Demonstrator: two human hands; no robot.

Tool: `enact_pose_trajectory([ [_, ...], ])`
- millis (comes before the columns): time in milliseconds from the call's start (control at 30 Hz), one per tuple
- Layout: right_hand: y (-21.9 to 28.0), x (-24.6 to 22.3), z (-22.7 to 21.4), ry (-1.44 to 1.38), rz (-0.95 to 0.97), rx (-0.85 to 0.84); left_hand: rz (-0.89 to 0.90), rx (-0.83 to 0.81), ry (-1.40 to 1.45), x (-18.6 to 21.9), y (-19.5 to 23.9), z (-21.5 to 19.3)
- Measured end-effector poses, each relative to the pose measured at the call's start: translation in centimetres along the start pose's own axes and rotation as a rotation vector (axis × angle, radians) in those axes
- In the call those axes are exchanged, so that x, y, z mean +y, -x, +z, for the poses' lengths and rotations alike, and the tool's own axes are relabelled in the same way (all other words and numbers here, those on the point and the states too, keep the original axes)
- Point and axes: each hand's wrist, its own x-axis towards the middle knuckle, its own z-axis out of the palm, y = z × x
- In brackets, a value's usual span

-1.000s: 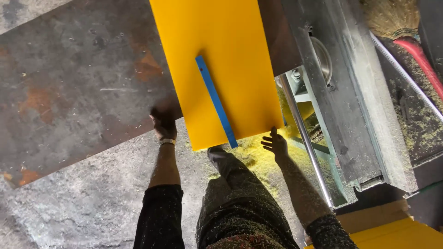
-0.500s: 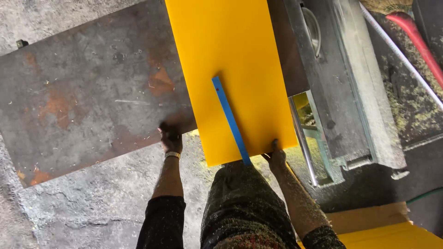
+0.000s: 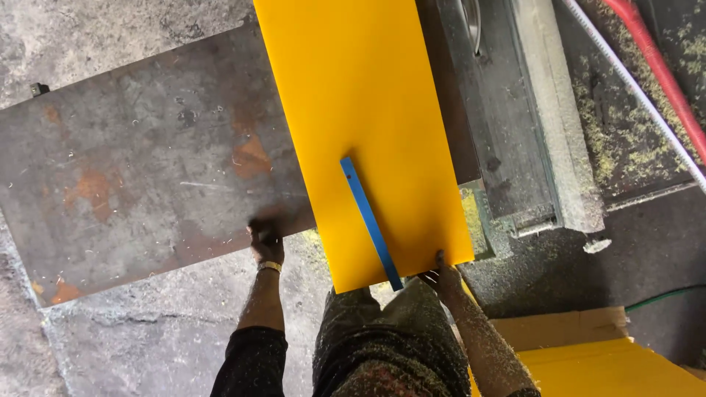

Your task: Cutting yellow plastic sheets using a circular saw on a fabrication table.

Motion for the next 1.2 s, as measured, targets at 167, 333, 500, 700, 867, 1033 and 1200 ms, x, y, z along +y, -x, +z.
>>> enact_pose_trajectory([
  [167, 2.8, 2.2, -6.0, 0.023, 0.051, -0.088, 0.04, 0.023, 0.01, -1.7, 2.4, -4.4],
  [333, 4.6, 2.9, -11.5, 0.182, 0.123, -0.189, 0.103, 0.057, -0.086, -4.0, 3.6, -8.2],
  [500, 7.3, 2.1, -13.9, 0.089, -0.014, -0.133, -0.131, 0.239, -0.608, -8.4, 13.1, -5.6],
  [700, 4.1, 3.9, -15.6, 0.096, -0.045, -0.101, -0.01, 0.192, -0.744, -15.0, 22.5, -5.5],
  [867, 3.5, 4.6, -20.5, 0.111, -0.088, -0.088, 0.08, 0.137, -0.896, -19.3, 26.9, -9.6],
  [1033, 4.5, 7.7, -26.5, 0.127, -0.083, -0.022, 0.166, 0.073, -1.054, -21.2, 26.5, -16.5],
  [1200, 4.4, 13.8, -34.2, 0.067, -0.097, -0.081, 0.55, 0.033, -1.324, -21.9, 26.5, -16.3],
])
